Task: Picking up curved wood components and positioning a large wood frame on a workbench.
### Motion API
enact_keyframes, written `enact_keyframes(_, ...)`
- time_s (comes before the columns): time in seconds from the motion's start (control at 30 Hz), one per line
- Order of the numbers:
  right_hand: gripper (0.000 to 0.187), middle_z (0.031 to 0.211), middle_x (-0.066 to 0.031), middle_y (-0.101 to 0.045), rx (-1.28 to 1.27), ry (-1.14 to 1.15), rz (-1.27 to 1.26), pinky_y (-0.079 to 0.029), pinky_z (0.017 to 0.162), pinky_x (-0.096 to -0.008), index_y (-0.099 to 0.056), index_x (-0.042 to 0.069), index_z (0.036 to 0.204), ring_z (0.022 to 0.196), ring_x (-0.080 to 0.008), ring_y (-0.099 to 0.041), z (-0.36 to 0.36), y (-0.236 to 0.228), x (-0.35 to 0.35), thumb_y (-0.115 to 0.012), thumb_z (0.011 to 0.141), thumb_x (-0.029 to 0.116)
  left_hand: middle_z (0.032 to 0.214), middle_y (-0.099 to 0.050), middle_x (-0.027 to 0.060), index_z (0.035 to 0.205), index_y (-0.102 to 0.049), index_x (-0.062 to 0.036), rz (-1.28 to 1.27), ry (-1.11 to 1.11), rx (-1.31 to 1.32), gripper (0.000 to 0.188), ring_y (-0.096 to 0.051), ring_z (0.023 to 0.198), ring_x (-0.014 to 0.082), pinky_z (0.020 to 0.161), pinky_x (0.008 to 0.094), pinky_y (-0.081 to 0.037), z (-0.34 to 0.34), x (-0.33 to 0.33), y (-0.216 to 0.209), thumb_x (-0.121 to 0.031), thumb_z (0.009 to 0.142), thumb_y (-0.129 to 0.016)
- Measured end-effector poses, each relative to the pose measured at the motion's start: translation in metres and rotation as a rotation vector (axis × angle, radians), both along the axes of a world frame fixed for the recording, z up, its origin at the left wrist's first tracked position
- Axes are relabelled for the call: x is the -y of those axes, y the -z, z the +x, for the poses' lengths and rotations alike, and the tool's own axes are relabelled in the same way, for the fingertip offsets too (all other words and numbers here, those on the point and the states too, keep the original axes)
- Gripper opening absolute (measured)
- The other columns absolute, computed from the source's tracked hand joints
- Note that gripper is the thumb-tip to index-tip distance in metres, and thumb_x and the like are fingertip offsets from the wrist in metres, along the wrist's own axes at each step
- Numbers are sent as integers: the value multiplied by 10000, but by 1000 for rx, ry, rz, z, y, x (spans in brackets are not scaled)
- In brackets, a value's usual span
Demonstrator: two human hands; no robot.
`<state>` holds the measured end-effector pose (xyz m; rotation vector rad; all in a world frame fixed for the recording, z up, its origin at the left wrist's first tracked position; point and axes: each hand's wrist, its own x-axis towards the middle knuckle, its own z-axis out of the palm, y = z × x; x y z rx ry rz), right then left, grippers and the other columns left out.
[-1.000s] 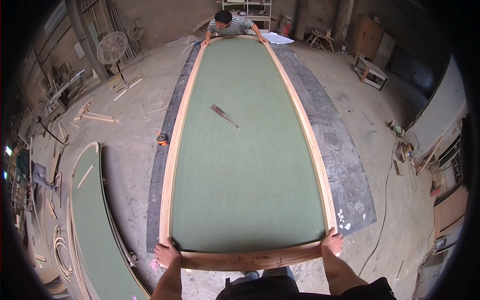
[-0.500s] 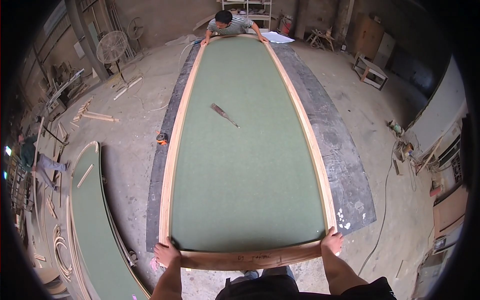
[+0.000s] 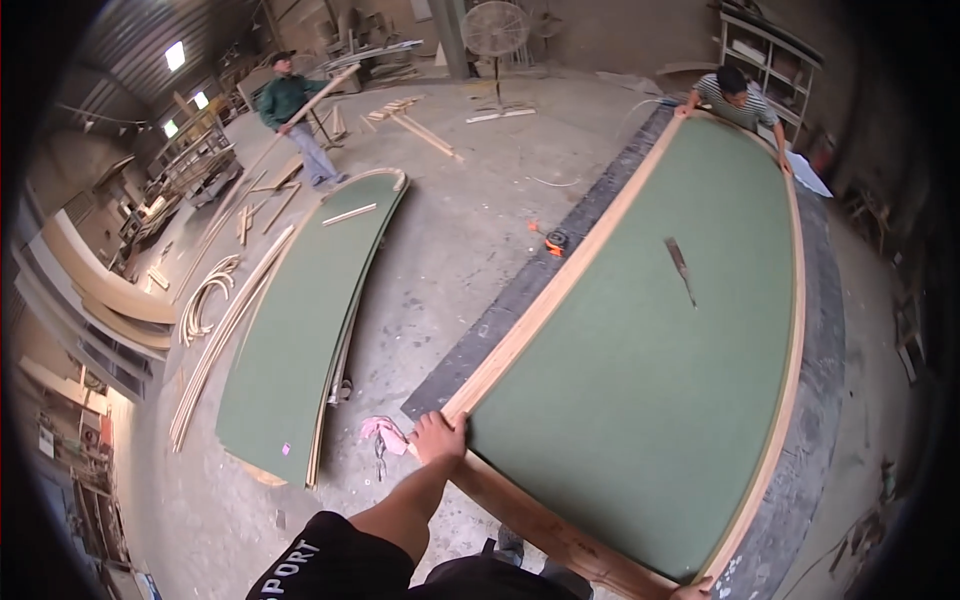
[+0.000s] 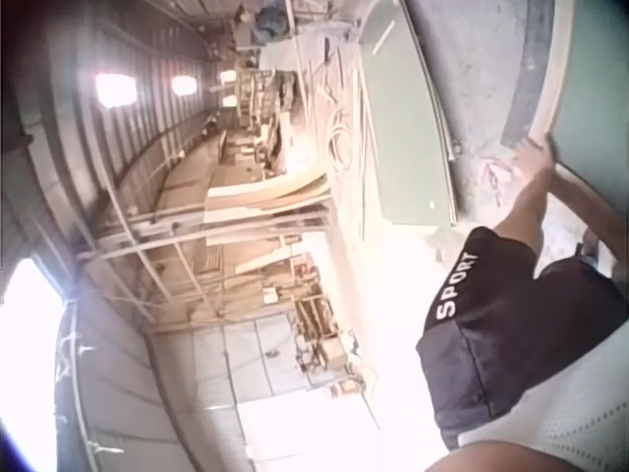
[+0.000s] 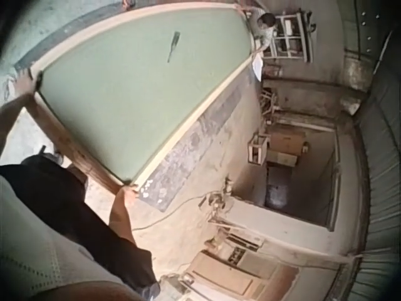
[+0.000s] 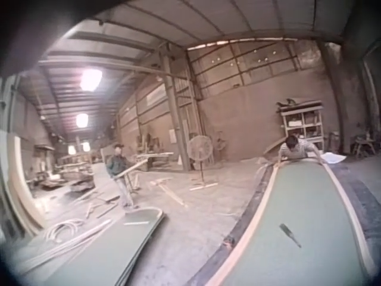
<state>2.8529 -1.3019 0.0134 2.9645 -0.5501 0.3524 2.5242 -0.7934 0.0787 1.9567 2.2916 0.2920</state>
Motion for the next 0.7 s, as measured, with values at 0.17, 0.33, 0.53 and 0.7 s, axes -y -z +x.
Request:
enact_keyframes(0.17,626,975,-221,-585,-56,11,-17,-485,566,-532,-561,25,1168,736,-391,-615,2,-5,9,-490,868,569,1042,-547,130,996,-556,-48,6,11,6,578,-482,1072,298,931,441,-316,-1,1,3,-598,830,-488)
enact_keyframes(0.33,620,995,-236,-582,-14,-49,-92,-496,595,-530,-563,29,1162,764,-387,-624,-7,-16,-4,-474,875,571,1034,-545,131,993,-556,-46,10,21,6,575,-483,1065,297,925,436,-320,3,0,2,-594,830,-493)
enact_keyframes(0.53,598,1030,-238,-573,-96,-53,-169,-494,624,-554,-537,72,1213,826,-380,-624,-6,-11,3,-451,886,565,1030,-545,131,1003,-558,-42,8,30,9,569,-483,1065,297,921,429,-322,6,-1,2,-581,831,-501)
enact_keyframes(0.7,682,1229,-194,-502,-305,158,30,-440,828,-598,-430,60,1329,1079,-370,-549,-6,-43,-20,-329,914,592,1035,-549,132,1006,-561,-39,8,40,9,562,-484,1064,296,917,428,-324,0,-1,4,-571,831,-505)
